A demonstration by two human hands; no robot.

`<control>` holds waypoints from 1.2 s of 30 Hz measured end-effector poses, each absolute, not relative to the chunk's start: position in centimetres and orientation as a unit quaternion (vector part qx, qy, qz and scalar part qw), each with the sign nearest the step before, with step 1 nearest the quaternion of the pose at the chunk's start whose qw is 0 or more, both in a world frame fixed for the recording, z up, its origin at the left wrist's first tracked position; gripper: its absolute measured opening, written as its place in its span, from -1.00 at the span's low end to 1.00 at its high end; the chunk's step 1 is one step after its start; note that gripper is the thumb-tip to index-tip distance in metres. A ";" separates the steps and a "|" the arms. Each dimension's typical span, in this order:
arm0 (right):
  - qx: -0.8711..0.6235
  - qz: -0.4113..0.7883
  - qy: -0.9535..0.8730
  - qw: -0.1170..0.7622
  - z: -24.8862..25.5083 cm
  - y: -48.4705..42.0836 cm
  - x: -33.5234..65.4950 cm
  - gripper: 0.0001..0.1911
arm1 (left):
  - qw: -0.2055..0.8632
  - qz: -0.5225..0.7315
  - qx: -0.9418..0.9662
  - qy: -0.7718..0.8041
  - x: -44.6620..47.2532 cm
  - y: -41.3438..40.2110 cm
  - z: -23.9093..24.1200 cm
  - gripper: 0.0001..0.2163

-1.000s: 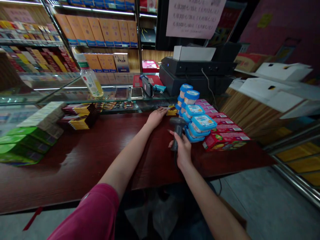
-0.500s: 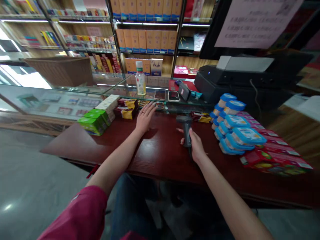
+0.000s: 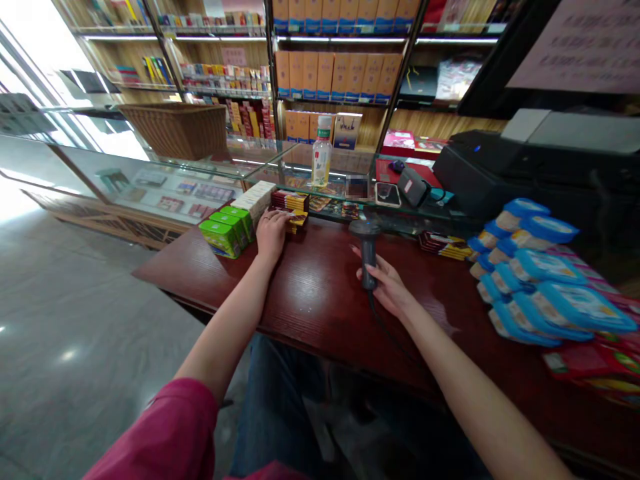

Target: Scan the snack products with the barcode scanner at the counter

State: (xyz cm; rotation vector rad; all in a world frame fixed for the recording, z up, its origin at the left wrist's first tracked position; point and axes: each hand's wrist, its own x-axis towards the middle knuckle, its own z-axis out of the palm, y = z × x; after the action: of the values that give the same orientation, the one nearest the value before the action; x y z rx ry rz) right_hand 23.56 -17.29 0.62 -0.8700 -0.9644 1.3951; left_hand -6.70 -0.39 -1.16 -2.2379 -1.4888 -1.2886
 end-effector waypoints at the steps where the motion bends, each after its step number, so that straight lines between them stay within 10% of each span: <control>1: -0.372 0.592 -0.421 0.579 0.7 -17.5 23.6 -0.51 | 0.076 -0.444 -0.745 -0.491 -6.6 -0.4 -1.1 -0.73; 18: -0.408 0.560 -0.534 0.484 0.4 -18.3 22.9 -0.39 | -0.424 -0.611 -0.520 -0.420 -0.1 -2.4 -2.0 -0.68; 27: -0.414 0.562 -0.510 0.503 0.4 -18.4 22.6 -0.45 | -0.413 -0.588 -0.539 -0.440 -0.1 -2.3 -2.2 -0.68; 36: -0.491 0.424 -0.374 0.663 0.5 -20.2 26.4 -0.48 | -0.125 -0.516 -0.736 -0.420 4.0 -5.0 -0.6 -0.78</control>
State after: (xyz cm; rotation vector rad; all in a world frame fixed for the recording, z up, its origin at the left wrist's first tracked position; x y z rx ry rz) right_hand 26.40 -20.23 0.49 -1.1086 -0.8447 0.9583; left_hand 4.04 -4.96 -0.63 -2.5157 -1.4359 -1.7654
